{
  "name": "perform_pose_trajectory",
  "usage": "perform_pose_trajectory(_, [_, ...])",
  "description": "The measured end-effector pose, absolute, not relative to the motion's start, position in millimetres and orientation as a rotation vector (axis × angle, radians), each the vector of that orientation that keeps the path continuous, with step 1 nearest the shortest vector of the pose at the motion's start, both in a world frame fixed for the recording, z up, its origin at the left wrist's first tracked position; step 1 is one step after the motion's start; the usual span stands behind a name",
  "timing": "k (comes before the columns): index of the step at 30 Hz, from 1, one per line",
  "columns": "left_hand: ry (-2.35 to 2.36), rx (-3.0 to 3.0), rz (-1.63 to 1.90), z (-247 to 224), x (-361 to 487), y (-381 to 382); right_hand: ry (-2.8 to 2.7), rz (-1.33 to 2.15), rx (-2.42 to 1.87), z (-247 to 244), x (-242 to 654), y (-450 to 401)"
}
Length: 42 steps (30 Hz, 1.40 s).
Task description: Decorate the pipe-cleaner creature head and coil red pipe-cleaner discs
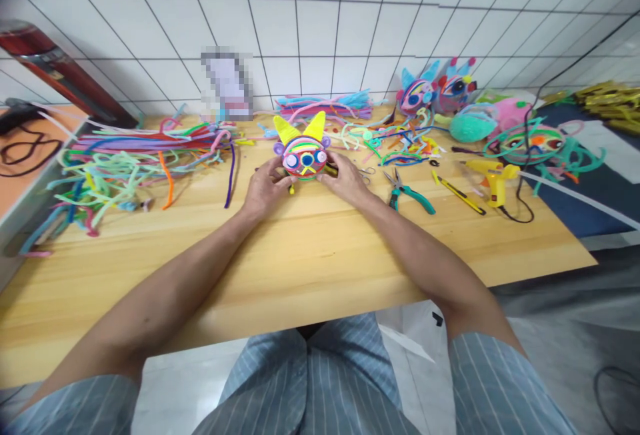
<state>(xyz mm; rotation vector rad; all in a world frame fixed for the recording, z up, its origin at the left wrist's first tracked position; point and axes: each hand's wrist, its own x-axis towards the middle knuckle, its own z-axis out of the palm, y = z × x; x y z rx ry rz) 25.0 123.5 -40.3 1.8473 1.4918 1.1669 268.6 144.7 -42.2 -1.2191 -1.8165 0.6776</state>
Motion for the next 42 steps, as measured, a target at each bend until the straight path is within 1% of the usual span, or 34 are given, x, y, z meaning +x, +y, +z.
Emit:
perform_pose_trajectory(18, [1.494,1.98,1.131,-51.6,21.5,129.5,-1.812,0.666,-1.244,-36.3,267.3,138.7])
perform_pose_trajectory(25, [1.479,2.012,1.116,-51.2,20.7,129.4,-1.82,0.716,-1.206,-35.7,266.8,138.3])
perform_pose_trajectory(42, [1.479,1.973,1.126,-48.6,21.1,127.4,-1.854,0.613,-1.195,-44.6,269.7,143.3])
